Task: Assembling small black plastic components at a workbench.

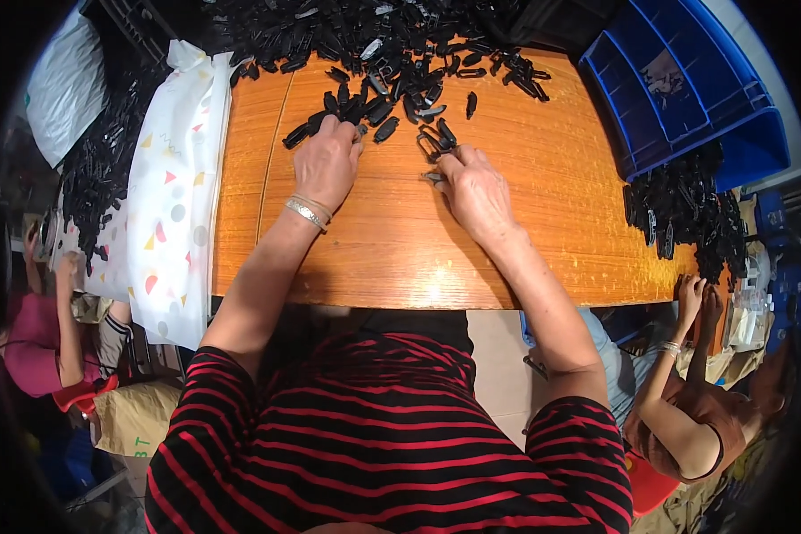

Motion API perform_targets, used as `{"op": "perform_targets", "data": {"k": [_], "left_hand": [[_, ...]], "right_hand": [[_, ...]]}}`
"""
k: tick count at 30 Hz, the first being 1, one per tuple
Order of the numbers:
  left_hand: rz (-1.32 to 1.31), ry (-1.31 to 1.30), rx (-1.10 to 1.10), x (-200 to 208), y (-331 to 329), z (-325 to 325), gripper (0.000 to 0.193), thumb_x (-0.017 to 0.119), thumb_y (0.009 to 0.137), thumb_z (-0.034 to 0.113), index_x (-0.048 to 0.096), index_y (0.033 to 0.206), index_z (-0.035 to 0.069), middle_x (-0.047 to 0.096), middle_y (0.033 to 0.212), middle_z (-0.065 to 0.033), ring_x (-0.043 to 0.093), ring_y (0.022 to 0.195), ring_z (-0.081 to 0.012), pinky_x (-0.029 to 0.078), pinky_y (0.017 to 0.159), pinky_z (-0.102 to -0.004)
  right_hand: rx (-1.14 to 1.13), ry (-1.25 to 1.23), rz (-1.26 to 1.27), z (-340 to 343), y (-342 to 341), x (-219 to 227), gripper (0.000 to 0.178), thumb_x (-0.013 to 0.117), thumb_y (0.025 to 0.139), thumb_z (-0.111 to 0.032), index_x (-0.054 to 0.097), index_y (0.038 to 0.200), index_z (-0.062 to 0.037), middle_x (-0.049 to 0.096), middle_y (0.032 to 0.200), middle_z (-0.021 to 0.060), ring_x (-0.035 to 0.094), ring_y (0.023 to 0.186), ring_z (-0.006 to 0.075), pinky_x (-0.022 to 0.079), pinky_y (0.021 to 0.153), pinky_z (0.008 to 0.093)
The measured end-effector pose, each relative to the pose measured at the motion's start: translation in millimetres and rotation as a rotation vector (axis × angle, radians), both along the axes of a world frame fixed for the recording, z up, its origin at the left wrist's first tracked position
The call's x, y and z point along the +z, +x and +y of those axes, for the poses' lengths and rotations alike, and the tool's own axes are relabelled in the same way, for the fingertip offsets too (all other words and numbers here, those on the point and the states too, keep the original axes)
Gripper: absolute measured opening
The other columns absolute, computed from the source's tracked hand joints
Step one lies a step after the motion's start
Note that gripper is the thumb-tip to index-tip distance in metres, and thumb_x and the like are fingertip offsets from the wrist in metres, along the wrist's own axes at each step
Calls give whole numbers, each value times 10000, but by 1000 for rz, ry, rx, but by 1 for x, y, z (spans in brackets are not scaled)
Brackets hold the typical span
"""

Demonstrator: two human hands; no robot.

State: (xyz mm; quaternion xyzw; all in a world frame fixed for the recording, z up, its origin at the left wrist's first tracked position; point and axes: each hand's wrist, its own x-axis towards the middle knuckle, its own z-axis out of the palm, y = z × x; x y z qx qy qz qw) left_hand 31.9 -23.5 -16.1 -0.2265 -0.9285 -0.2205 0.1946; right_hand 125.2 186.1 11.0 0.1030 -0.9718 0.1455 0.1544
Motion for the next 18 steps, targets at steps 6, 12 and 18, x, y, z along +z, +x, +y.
{"op": "perform_targets", "data": {"k": [6,12,18], "left_hand": [[-46,28,0,-1,-1,-2,125,687,811,153,625,885,72,565,906,-91,617,721,-282,507,593,-378],[16,63,-4,7,-17,-2,149,692,811,164,632,906,66,565,917,-97,625,770,-280,512,626,-386],[-82,-12,2,14,-20,-3,157,712,793,147,630,893,57,566,919,-97,626,787,-292,513,645,-391]], "right_hand": [[15,-66,-113,12,8,12,201,715,773,-58,588,917,1,628,853,171,611,763,372,497,669,430],[-75,-226,-157,16,16,26,264,708,803,-46,590,1036,-1,658,870,167,643,748,306,505,662,375],[-105,-443,-208,4,20,28,305,700,828,-60,586,1108,-20,670,866,121,637,747,195,520,667,335]]}}
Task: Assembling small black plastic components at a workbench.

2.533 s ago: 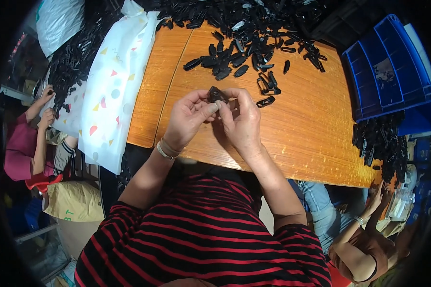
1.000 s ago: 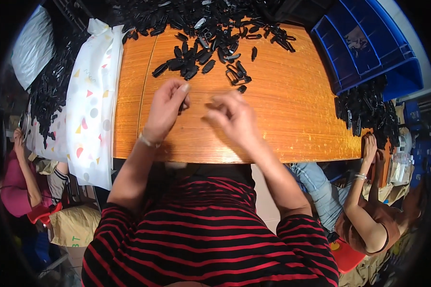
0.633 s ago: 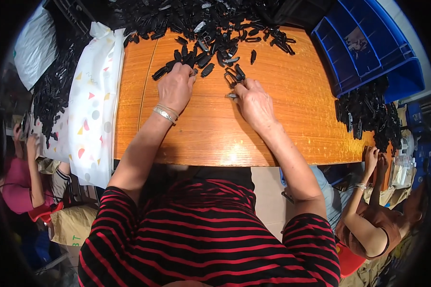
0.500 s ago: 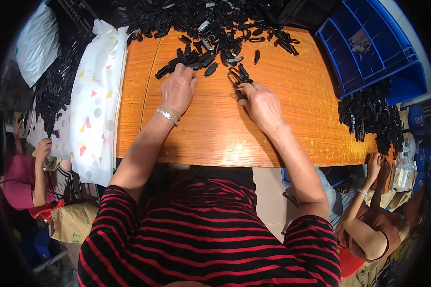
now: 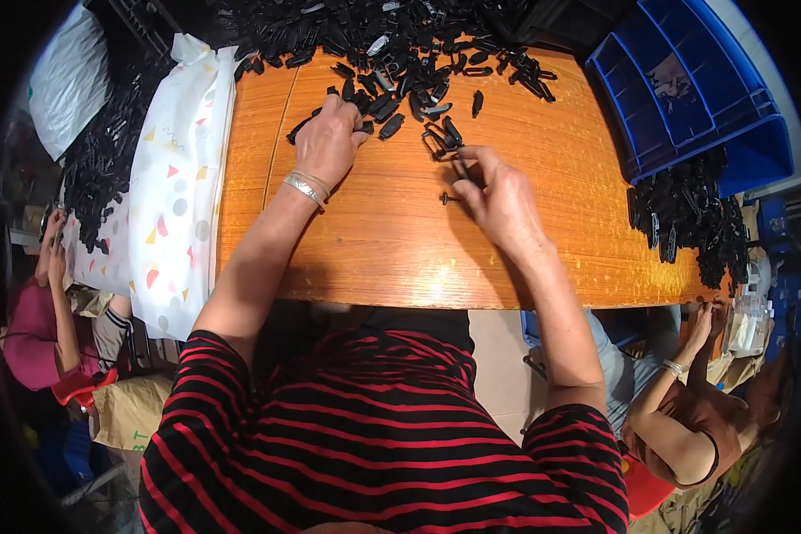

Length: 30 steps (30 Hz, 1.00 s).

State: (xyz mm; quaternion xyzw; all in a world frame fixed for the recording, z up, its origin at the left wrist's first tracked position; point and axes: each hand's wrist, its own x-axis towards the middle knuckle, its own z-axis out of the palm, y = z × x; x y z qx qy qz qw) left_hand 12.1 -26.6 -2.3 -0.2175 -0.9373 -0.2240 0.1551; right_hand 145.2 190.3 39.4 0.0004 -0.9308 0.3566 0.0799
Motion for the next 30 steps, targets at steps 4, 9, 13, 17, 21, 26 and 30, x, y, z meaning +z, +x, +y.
{"op": "perform_targets", "data": {"k": [4,9,13,17,21,26,30], "left_hand": [[-30,-8,-52,-6,9,-5,164,722,779,129,625,884,49,570,934,-90,625,788,-290,509,643,-379],[66,186,-68,-6,27,-9,164,721,767,103,613,874,42,595,982,-76,615,767,-293,507,639,-363],[-148,596,-118,-11,35,-19,147,713,811,88,615,902,28,609,869,-32,597,664,-182,482,582,-283],[-726,1268,-128,7,53,-22,194,673,883,118,604,1038,25,572,733,26,513,594,-52,415,533,-182],[-977,1363,-176,9,63,-27,246,645,906,136,581,1122,37,571,711,32,484,567,-42,381,510,-167],[-965,1423,-311,3,71,-29,295,656,898,132,585,1165,29,612,799,17,506,605,-28,393,528,-162],[-920,1370,-310,10,78,-29,283,658,895,124,593,1150,21,618,815,17,497,600,-24,397,529,-160]], "right_hand": [[250,-21,-8,-36,9,-8,280,686,833,-67,599,1097,-28,648,832,129,649,745,232,524,676,334],[257,156,159,-51,10,-37,114,686,821,-87,656,919,-37,623,819,138,637,742,329,523,641,376],[226,196,162,-50,11,-39,99,685,820,-90,660,902,-40,615,872,115,639,746,307,527,632,390],[281,230,163,-44,18,-35,130,683,823,-82,655,943,-40,612,884,114,639,779,311,531,643,391],[277,183,151,-43,12,-30,170,686,831,-77,638,983,-19,606,880,133,632,756,283,516,636,344],[54,-226,170,-70,1,-6,176,657,859,-37,594,1012,22,597,830,60,580,686,111,475,620,253],[24,-324,231,-84,-6,-6,191,663,855,-32,597,1028,17,595,842,42,576,690,91,466,613,224]]}}
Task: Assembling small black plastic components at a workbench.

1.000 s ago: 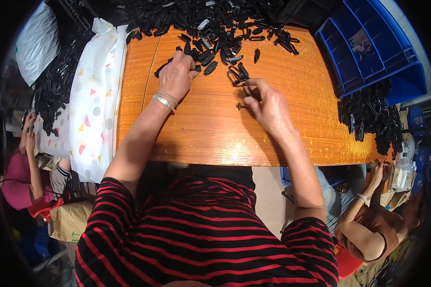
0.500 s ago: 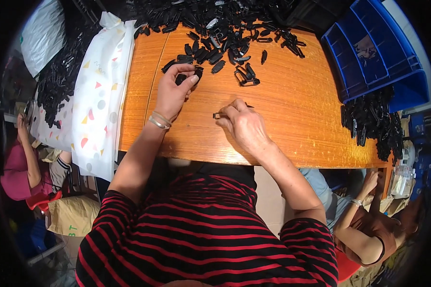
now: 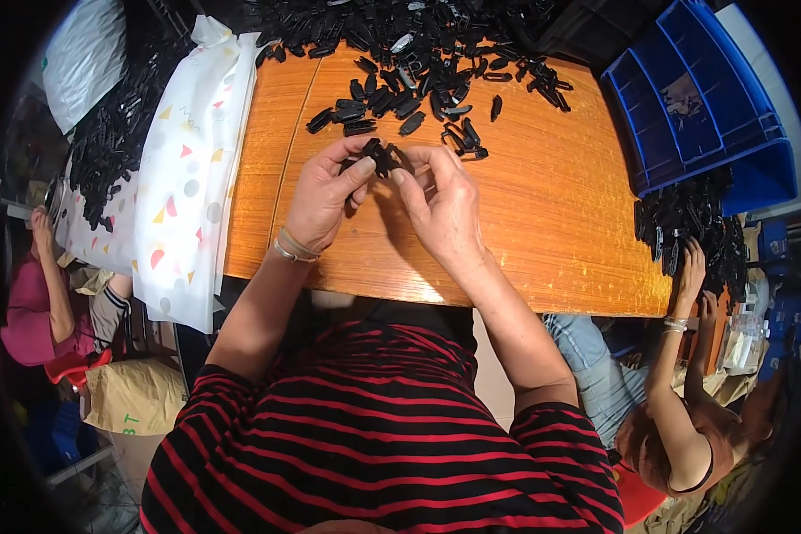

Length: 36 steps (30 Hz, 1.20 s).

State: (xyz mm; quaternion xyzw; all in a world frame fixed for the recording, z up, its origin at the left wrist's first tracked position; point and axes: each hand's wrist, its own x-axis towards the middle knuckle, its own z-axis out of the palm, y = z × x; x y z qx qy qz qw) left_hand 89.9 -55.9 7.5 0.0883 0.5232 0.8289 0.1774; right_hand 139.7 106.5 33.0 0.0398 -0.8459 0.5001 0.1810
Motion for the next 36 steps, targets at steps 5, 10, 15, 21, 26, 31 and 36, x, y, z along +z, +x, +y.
{"op": "perform_targets", "data": {"k": [5,10,15,21,26,31,36], "left_hand": [[136,-133,21,10,6,-1,261,643,898,101,617,1142,13,630,860,19,488,618,-7,415,542,-151],[165,-169,43,8,9,-2,255,637,903,102,629,1143,18,637,885,25,496,644,7,420,540,-145],[150,-101,44,4,19,3,274,633,905,97,625,1167,18,639,900,24,505,673,8,428,564,-150],[149,-82,72,5,31,3,179,518,979,128,624,1048,1,629,885,0,545,748,-41,451,650,-179],[128,-139,-107,13,29,-11,234,474,1003,205,604,941,20,591,799,4,527,710,-49,411,593,-179],[66,-221,-27,15,40,-30,297,429,1011,278,600,912,57,580,740,34,430,563,-4,297,486,-144],[-34,-516,-72,25,84,-103,309,419,998,241,586,824,47,569,694,-23,512,582,-84,400,539,-222]], "right_hand": [[38,5,92,-4,-2,-1,187,681,840,-21,616,1014,1,574,846,28,556,674,74,460,597,214],[50,68,139,-3,-5,-7,180,692,824,-15,623,989,4,569,841,40,552,650,90,458,585,218],[49,144,172,-6,-4,-17,207,714,783,1,626,970,7,565,835,68,566,641,122,459,551,235],[-75,184,293,-23,6,-23,492,778,704,-14,543,1136,-11,570,900,106,590,709,208,494,585,295],[96,84,46,-39,19,-31,471,753,793,-152,507,1174,-25,593,850,135,611,713,263,497,619,335],[185,10,-29,-55,22,-31,407,723,827,-185,510,1132,-20,601,791,135,619,699,261,496,621,338],[460,153,-53,-22,8,-22,231,719,825,-189,662,997,-45,644,837,101,636,727,238,512,637,330]]}}
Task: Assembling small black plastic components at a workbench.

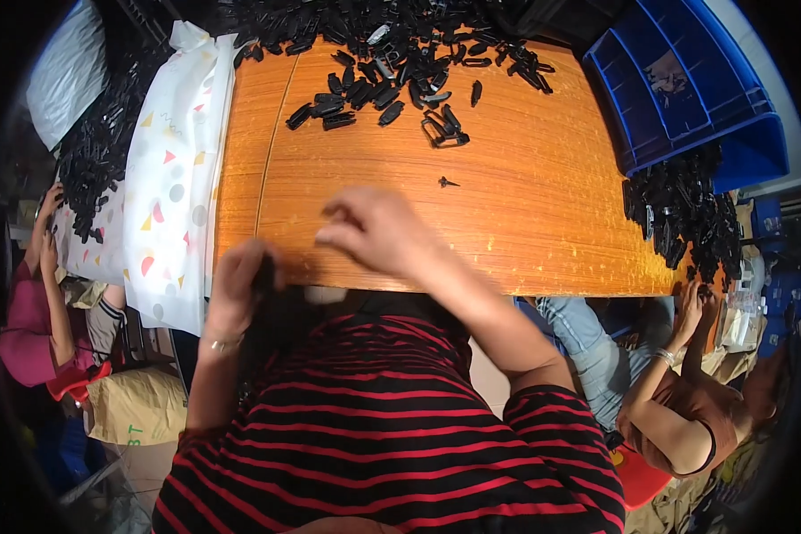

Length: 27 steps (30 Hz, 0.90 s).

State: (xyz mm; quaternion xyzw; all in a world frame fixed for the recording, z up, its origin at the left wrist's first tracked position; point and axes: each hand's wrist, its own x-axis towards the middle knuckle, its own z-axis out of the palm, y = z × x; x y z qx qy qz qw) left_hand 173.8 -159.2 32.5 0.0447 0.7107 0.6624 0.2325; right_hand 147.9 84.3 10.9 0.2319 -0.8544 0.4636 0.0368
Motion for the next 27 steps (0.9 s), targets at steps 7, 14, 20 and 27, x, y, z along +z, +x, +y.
{"op": "perform_targets", "data": {"k": [7,14,20,27], "left_hand": [[294,-1138,-8,-47,108,-140,152,616,869,160,649,919,21,622,754,-117,618,669,-216,480,653,-298],[195,-564,-346,20,63,-62,144,663,828,143,659,896,17,657,849,-139,635,819,-319,497,732,-341],[972,-541,63,-10,-61,36,176,606,844,25,620,1019,26,599,913,-142,603,852,-311,486,749,-366],[1227,-764,-107,-27,-152,83,250,565,824,7,640,1057,56,588,1003,-118,594,909,-322,495,776,-386]], "right_hand": [[-568,620,229,70,-55,11,288,733,788,-192,654,997,-10,629,994,176,655,764,349,540,661,422],[-509,695,236,79,-66,-5,192,666,830,-119,631,978,-2,645,884,202,652,749,361,527,641,432],[-309,284,123,35,-35,14,143,650,853,-125,635,927,-4,667,837,193,661,756,344,521,652,392],[-286,324,150,29,-13,-15,68,656,830,-74,642,887,-39,614,856,134,628,722,333,513,619,396]]}}
